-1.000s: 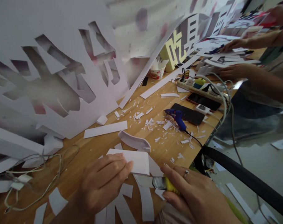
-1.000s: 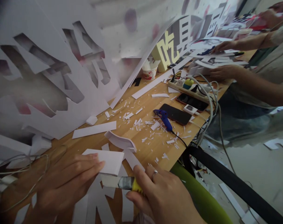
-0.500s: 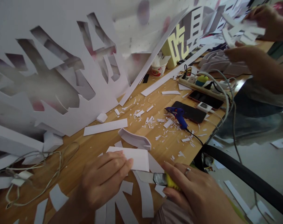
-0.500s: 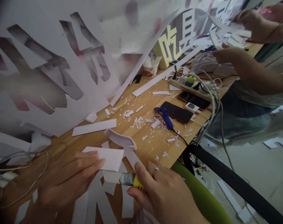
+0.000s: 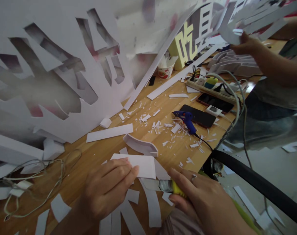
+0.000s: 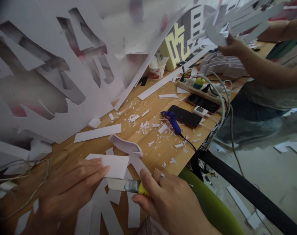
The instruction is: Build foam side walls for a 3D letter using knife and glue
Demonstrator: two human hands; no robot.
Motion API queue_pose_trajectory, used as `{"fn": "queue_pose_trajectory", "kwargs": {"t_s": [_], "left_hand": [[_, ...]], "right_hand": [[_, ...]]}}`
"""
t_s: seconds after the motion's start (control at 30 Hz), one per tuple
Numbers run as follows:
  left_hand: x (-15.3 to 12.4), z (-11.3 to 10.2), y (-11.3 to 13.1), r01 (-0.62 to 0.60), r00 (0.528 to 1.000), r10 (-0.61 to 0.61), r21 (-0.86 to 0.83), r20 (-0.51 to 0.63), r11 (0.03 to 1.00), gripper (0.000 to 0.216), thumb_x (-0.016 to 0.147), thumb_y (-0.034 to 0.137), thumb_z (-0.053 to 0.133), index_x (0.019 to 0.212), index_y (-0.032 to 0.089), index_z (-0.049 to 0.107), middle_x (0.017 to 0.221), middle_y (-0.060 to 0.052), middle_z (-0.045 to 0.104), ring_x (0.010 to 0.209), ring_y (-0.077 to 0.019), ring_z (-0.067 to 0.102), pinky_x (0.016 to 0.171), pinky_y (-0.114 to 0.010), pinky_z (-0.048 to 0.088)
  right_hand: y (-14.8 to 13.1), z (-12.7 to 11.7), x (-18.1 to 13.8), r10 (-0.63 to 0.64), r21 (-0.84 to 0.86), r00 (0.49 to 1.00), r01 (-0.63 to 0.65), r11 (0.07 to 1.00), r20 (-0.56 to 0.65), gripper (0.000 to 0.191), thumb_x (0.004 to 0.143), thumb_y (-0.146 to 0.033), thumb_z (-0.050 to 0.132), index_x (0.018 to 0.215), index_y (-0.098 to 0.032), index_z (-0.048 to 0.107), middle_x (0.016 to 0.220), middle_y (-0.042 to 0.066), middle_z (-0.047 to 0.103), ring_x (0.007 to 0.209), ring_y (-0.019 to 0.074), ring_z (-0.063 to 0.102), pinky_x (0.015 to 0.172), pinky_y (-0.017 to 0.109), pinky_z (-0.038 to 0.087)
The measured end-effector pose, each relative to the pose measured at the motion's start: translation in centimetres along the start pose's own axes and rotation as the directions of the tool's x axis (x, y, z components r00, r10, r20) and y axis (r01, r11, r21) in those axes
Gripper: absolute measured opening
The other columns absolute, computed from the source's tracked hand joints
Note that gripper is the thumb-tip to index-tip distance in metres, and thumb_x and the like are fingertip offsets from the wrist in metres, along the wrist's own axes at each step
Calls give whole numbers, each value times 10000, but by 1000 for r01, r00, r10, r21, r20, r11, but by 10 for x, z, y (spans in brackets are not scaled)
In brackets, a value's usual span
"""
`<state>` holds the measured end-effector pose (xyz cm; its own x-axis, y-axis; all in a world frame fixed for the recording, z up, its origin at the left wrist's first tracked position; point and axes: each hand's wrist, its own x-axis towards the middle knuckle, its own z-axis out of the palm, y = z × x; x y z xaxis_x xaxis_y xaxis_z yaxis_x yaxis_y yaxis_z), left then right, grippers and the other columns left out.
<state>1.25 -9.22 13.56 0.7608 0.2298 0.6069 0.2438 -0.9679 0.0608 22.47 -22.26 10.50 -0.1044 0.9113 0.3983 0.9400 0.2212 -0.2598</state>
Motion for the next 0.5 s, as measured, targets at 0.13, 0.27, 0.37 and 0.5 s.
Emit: {"fn": "queue_pose_trajectory", "kwargs": {"t_s": [0.13, 0.27, 0.37, 0.5], "left_hand": [[0, 1, 0, -25, 999, 25, 31, -21, 999, 104, 881, 39, 627, 927, 113, 684, 764, -1, 716, 820, -124, 687, 828, -250, 621], [-6, 2, -4, -79, 997, 79, 51, 0, 996, 122, 857, 35, 660, 965, 85, 686, 801, -10, 725, 846, -122, 692, 841, -255, 627], [-11, 5, -5, -122, 992, 123, 52, -9, 991, 153, 832, 4, 673, 977, 49, 687, 827, -37, 727, 867, -140, 694, 854, -271, 624], [-12, 10, -5, -137, 990, 138, 67, -7, 988, 106, 872, 15, 622, 938, 60, 693, 786, -25, 716, 827, -138, 700, 801, -256, 627]], "right_hand": [[0, 2, 0, 5, -8, 1000, -5, 1000, 4, 463, 1052, -431, 192, 1081, -166, 571, 708, 56, 720, 543, 197, 698, 459, 289, 536], [1, 5, 1, 14, -14, 1000, -14, 1000, 13, 470, 1051, -434, 185, 1067, -173, 576, 671, 42, 697, 513, 200, 683, 434, 291, 514], [2, 9, -1, 33, -13, 999, -32, 999, 26, 496, 1048, -445, 177, 1051, -174, 592, 640, 36, 678, 487, 200, 670, 417, 287, 495], [4, 11, -4, 30, -3, 998, -30, 1000, 60, 545, 1044, -468, 175, 1032, -165, 627, 553, 29, 628, 482, 209, 666, 434, 284, 489]]}}
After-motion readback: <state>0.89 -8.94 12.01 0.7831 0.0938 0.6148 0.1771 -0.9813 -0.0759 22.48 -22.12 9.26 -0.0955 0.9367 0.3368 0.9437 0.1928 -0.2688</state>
